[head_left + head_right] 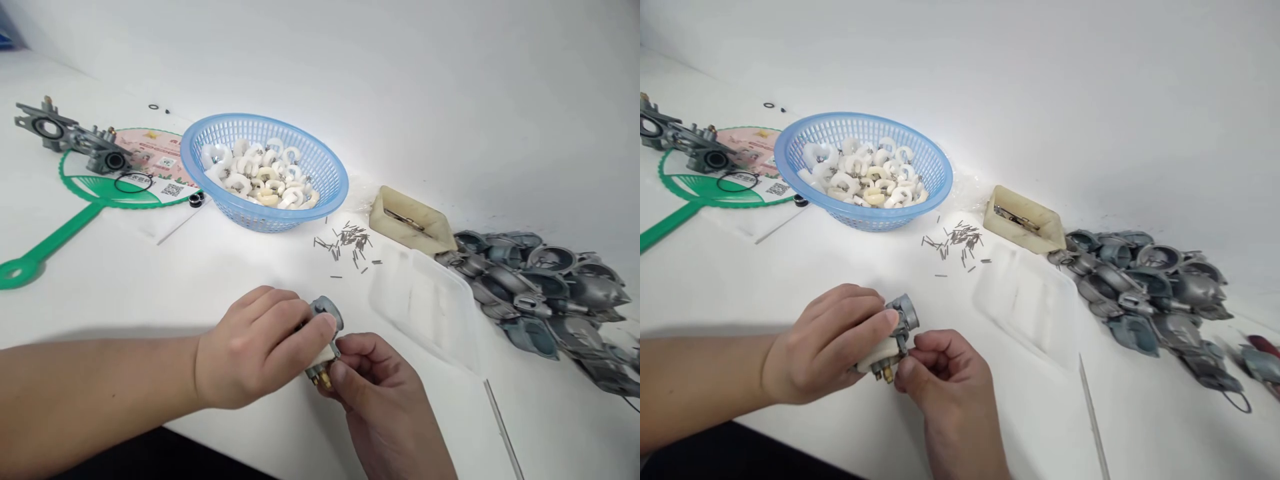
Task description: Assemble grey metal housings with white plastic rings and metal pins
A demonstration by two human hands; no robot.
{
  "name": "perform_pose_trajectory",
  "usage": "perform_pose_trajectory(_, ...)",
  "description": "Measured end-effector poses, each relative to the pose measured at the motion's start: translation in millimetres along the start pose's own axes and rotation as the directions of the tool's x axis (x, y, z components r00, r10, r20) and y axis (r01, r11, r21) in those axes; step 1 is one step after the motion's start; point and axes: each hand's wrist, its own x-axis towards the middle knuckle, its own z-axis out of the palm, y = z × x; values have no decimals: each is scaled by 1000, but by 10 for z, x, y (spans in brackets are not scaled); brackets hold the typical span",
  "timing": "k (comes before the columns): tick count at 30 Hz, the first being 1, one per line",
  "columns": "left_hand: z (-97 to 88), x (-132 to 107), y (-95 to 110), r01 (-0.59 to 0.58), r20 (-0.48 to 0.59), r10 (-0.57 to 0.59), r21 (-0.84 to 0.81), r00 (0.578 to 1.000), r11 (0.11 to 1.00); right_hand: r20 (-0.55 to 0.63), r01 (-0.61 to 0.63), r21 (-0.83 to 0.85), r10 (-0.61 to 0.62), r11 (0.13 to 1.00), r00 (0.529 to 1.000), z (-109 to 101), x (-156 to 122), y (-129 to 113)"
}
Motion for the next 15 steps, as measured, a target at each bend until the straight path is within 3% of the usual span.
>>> perform_pose_trajectory(9,35,-6,40,-34,-18,35,90,999,995,-16,-155,187,160,970,987,43,18,-38)
perform_pose_trajectory(15,66,-15,39,-43,-24,46,111,999,993,2,-161,220,164,962,986,26,37,-12)
